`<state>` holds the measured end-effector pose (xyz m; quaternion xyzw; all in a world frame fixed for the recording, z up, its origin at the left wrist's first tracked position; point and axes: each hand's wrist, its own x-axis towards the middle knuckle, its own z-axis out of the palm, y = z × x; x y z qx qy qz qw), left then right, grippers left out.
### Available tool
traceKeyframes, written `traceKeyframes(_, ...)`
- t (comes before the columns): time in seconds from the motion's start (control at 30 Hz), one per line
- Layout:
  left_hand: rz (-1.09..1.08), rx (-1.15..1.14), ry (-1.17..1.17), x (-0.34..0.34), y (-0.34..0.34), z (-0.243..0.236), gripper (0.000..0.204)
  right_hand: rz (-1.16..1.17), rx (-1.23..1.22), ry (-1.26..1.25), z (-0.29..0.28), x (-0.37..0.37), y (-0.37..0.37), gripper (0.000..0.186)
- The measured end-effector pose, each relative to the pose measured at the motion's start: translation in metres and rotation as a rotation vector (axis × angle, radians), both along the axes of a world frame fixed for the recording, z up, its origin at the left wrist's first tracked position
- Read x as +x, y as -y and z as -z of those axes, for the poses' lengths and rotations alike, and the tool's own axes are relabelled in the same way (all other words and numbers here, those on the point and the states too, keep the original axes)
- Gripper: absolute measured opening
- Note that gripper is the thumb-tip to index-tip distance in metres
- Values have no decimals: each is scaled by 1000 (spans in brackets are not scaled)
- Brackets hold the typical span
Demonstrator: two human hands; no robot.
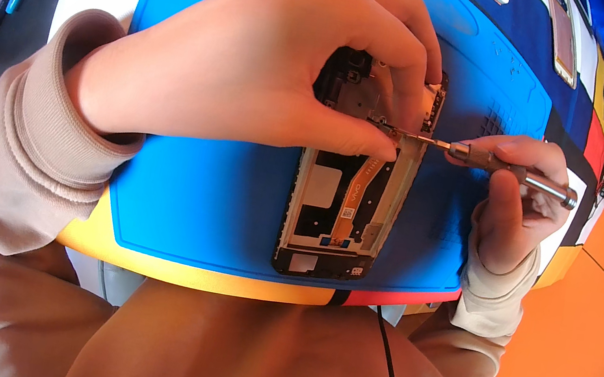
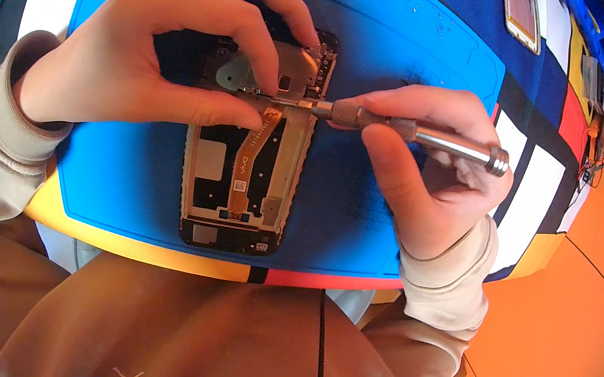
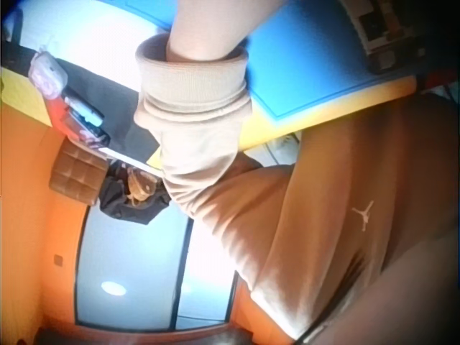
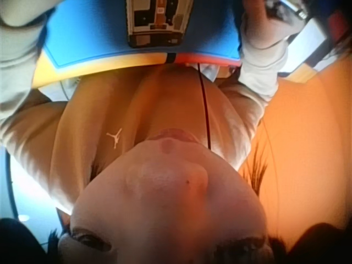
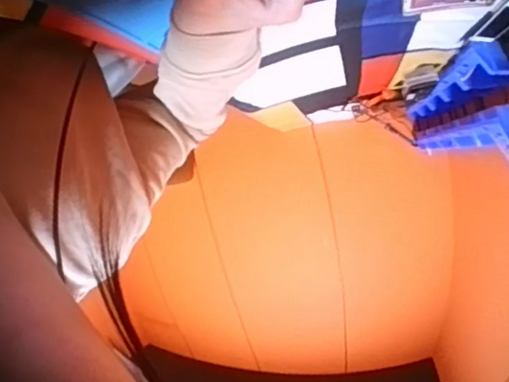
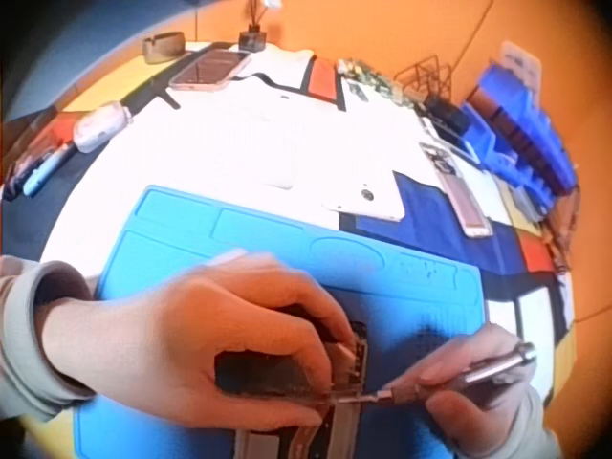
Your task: The person uses a screwdriver to remove screws from the internal frame of a disassembled smartphone. They carefully unscrew multiple fasteners around the camera module and motherboard area, placing the screws aside on the work surface.
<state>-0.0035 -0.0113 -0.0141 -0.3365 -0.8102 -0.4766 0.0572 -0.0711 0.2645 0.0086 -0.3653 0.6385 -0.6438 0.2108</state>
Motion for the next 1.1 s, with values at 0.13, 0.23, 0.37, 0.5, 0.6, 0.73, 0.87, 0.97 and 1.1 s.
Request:
traceKeyframes(0.13,36,-87,152,2,3,-12,18,-49,69,-114,-1,0,-1,25)
traceKeyframes(0.23,42,-89,139,-1,4,-12,15,-59,89,-115,-2,0,-2,26)
traceKeyframes(0.37,64,39,74,-2,1,-2,14,-60,88,-104,-2,0,-1,27)
traceKeyframes(0.5,-83,28,56,2,-5,4,18,-62,78,-102,-1,1,-1,27)
traceKeyframes(0.6,-103,25,46,4,-8,1,11,-77,89,-149,-1,1,-1,28)
traceKeyframes(0.73,-107,8,18,3,-10,-1,12,-91,113,-223,-1,2,0,30)
traceKeyframes(0.87,-104,9,24,4,-11,3,13,-92,125,-292,-2,6,0,30)
traceKeyframes(0.97,-113,-2,22,5,-12,3,13,-47,163,-285,-4,12,-2,31)
traceKeyframes(1.1,-115,-36,12,4,-6,-5,12,-37,164,-281,-3,14,-4,31)
